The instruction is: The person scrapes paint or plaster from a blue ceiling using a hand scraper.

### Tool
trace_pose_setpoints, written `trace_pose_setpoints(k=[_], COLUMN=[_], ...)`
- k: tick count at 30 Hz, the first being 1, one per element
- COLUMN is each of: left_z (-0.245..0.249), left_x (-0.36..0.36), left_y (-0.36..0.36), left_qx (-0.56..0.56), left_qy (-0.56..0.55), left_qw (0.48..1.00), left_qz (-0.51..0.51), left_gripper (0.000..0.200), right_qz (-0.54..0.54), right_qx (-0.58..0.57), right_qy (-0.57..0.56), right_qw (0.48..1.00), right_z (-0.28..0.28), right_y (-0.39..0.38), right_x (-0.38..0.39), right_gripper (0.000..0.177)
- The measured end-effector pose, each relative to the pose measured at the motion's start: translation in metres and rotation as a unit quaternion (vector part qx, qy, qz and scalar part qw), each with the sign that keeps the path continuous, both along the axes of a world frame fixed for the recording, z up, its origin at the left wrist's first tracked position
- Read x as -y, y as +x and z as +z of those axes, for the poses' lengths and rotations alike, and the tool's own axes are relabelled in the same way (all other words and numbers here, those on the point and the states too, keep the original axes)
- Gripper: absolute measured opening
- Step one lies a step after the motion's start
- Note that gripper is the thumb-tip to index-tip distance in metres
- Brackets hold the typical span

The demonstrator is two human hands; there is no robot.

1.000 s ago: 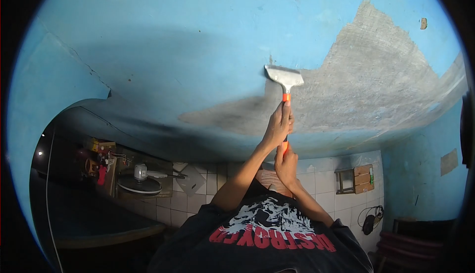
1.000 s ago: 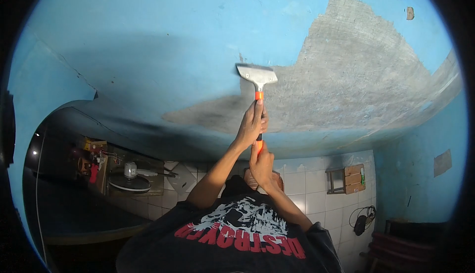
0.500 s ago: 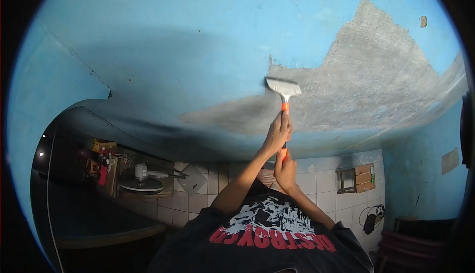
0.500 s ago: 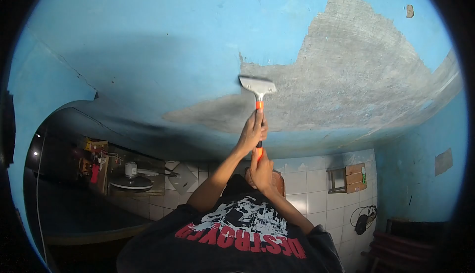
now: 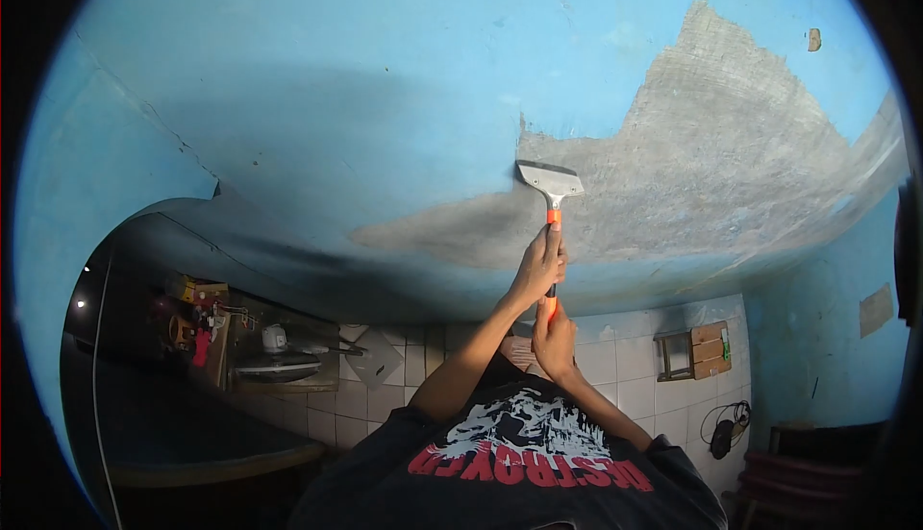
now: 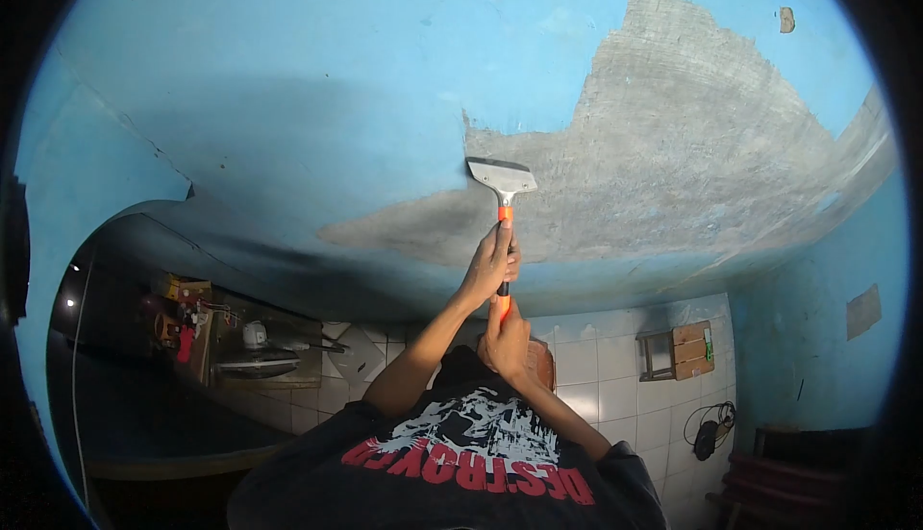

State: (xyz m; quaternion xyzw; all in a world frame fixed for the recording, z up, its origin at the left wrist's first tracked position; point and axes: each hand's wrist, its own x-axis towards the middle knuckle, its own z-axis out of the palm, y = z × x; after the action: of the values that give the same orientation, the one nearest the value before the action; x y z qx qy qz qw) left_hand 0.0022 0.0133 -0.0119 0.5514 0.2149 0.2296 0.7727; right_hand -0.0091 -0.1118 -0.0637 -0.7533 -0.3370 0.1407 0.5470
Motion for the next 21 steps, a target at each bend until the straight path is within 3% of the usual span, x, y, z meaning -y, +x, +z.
trace_pose_setpoints(k=[6,10,12,17,21], left_z=[0.045,-0.006,-0.007,-0.006,-0.022], left_x=[-0.014,-0.002,-0.001,-0.005,0.007], left_y=[0.007,-0.004,-0.004,-0.005,-0.002], left_qx=[0.035,0.0,-0.015,-0.026,0.009], left_qy=[0.063,0.022,0.023,-0.016,0.007], left_qw=[0.997,1.0,0.999,1.0,0.999], left_qz=[0.009,0.019,0.019,-0.006,0.031], left_gripper=[0.047,0.047,0.047,0.046,0.044], right_qz=[0.005,-0.004,-0.011,0.013,0.018], right_qx=[0.022,0.045,0.066,-0.056,-0.053], right_qy=[0.036,0.013,0.011,-0.03,-0.017], right_qw=[0.999,0.999,0.998,0.998,0.998], right_z=[0.025,-0.007,-0.003,0.023,-0.027], right_y=[0.01,-0.002,-0.005,-0.007,0.003], right_x=[-0.018,-0.001,0.001,0.006,0.005], right_gripper=[0.043,0.044,0.044,0.043,0.039])
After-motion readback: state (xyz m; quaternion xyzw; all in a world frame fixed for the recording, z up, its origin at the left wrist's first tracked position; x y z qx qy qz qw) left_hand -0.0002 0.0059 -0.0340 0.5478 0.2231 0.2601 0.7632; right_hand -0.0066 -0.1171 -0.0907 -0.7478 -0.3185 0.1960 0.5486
